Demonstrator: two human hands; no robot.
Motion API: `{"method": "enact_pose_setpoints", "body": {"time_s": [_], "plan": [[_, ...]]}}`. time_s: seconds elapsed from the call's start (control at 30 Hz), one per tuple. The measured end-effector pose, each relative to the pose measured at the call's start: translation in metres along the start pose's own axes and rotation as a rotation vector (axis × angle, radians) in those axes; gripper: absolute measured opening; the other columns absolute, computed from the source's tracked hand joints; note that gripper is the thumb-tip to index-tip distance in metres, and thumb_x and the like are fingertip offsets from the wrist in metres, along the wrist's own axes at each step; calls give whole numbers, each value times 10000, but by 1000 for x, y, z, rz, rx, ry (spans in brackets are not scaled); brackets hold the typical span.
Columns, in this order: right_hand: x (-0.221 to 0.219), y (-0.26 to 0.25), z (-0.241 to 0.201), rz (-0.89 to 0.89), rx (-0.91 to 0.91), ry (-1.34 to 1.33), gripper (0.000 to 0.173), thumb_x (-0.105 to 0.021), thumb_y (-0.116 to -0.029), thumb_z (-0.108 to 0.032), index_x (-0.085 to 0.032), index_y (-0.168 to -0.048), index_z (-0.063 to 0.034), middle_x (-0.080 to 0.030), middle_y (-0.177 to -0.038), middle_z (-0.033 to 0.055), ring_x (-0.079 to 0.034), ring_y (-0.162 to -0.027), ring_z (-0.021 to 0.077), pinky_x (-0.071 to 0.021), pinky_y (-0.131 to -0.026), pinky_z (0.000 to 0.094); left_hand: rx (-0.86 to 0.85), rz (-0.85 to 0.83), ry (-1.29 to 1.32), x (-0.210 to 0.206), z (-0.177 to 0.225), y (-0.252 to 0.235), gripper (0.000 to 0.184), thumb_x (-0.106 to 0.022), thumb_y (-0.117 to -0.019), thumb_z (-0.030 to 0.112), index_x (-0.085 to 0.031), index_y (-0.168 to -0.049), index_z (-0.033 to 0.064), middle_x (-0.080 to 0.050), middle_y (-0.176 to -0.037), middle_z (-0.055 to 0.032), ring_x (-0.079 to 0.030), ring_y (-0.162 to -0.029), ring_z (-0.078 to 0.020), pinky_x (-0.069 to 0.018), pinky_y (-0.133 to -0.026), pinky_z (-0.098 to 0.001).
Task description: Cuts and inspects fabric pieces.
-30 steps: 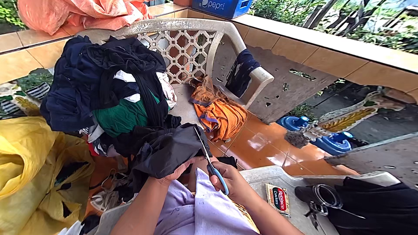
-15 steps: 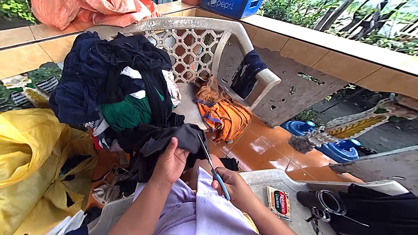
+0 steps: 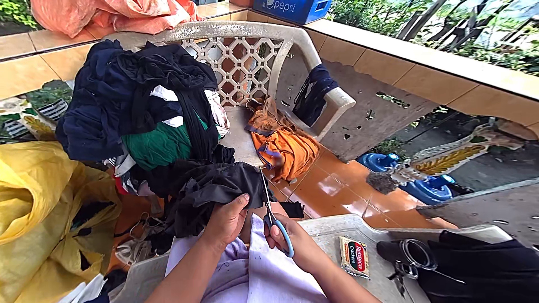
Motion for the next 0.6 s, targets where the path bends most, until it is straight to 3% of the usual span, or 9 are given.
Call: {"method": "enact_pose_setpoints", "body": {"time_s": [0.13, 0.33, 0.6], "plan": [[0, -2, 0, 27, 19, -28, 592, -738, -752, -732, -604, -905, -176, -570, -659, -132, -495, -540, -52, -400, -515, 112, -6, -14, -11, 1, -5, 3, 242, -557, -885, -107, -604, -1085, 20, -718, -1009, -78, -704, -972, -161, -577, -929, -358], [5, 1, -4, 69, 117, 38, 403, -722, -847, -594, -615, -848, -206, -553, -627, -167, -499, -543, -70, -416, -534, 112, -6, -25, 10, 1, -5, 3, 251, -555, -877, -112, -605, -1082, 23, -720, -1010, -76, -706, -973, -159, -578, -930, -360], [11, 9, 4, -32, 72, 76, 469, -734, -796, -674, -624, -828, -220, -563, -637, -165, -507, -545, -67, -422, -522, 119, -72, 36, 56, 17, 14, 9, 264, -516, -864, -127, -608, -1059, 26, -730, -1007, -94, -718, -972, -184, -588, -916, -391]]}}
Point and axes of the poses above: each hand's wrist, its own y-axis away from the middle knuckle, its own x-axis out of the back of the hand, z = x × y, the point moved 9 cm from there along -y, towards the middle knuckle
